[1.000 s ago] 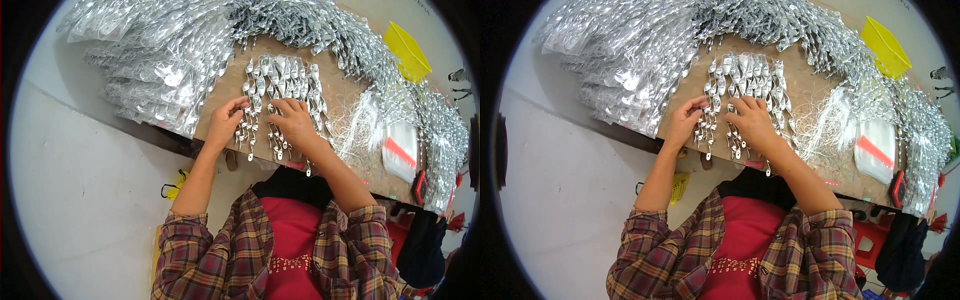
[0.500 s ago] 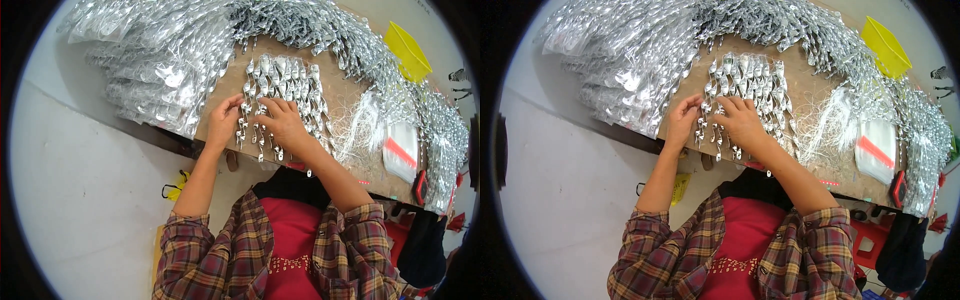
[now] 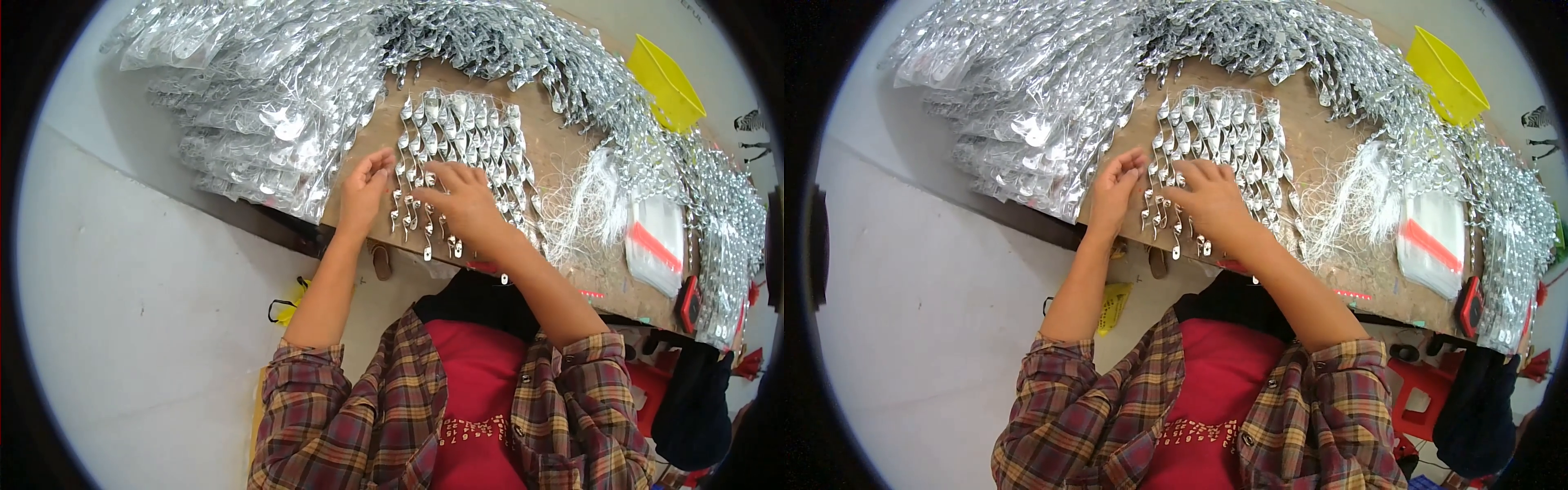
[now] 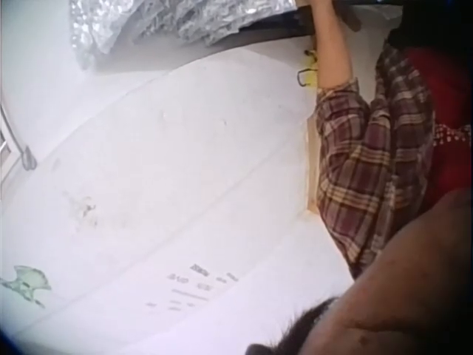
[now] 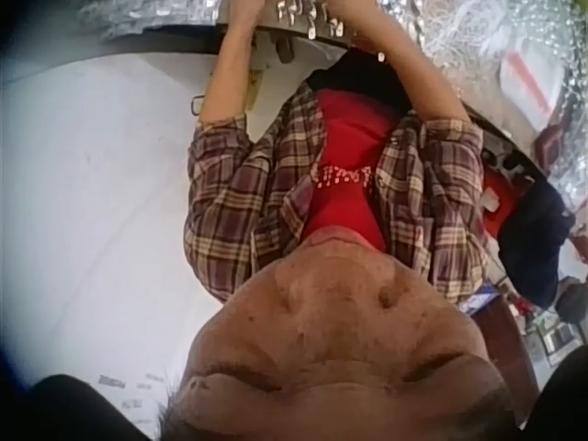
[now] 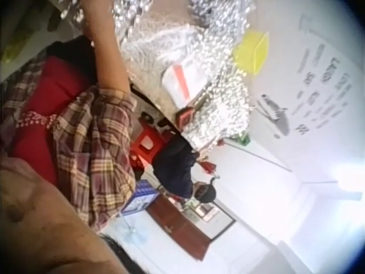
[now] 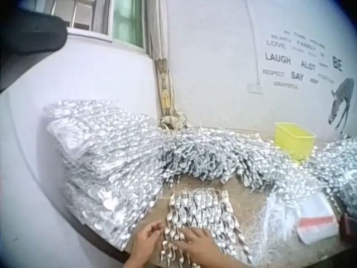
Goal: Arranging and packaging silver foil fringe decorations into plastic bags.
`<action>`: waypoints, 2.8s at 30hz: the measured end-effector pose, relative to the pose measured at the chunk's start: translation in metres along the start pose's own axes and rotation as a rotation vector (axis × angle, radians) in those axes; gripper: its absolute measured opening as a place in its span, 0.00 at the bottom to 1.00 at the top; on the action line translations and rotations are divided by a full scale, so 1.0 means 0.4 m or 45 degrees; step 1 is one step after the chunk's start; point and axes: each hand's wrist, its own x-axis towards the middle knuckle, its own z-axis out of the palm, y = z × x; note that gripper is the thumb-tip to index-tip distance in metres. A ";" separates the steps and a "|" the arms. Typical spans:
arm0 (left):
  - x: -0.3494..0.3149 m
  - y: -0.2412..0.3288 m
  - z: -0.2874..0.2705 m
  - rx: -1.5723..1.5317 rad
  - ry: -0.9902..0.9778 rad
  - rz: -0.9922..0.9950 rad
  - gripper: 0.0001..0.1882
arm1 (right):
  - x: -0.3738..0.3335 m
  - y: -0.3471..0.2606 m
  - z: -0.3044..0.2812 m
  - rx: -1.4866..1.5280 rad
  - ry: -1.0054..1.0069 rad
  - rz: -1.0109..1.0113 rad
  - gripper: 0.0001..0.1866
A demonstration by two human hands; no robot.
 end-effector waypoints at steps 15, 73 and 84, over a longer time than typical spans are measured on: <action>0.021 -0.006 0.148 1.076 -0.114 0.325 0.29 | -0.119 0.113 0.008 0.076 0.249 0.720 0.25; -0.076 0.001 0.342 0.964 -0.302 0.426 0.28 | -0.440 0.040 -0.243 0.479 0.073 0.615 0.08; 0.215 -0.025 0.371 0.887 -0.173 0.328 0.35 | -0.127 0.501 -0.073 0.162 0.346 0.594 0.23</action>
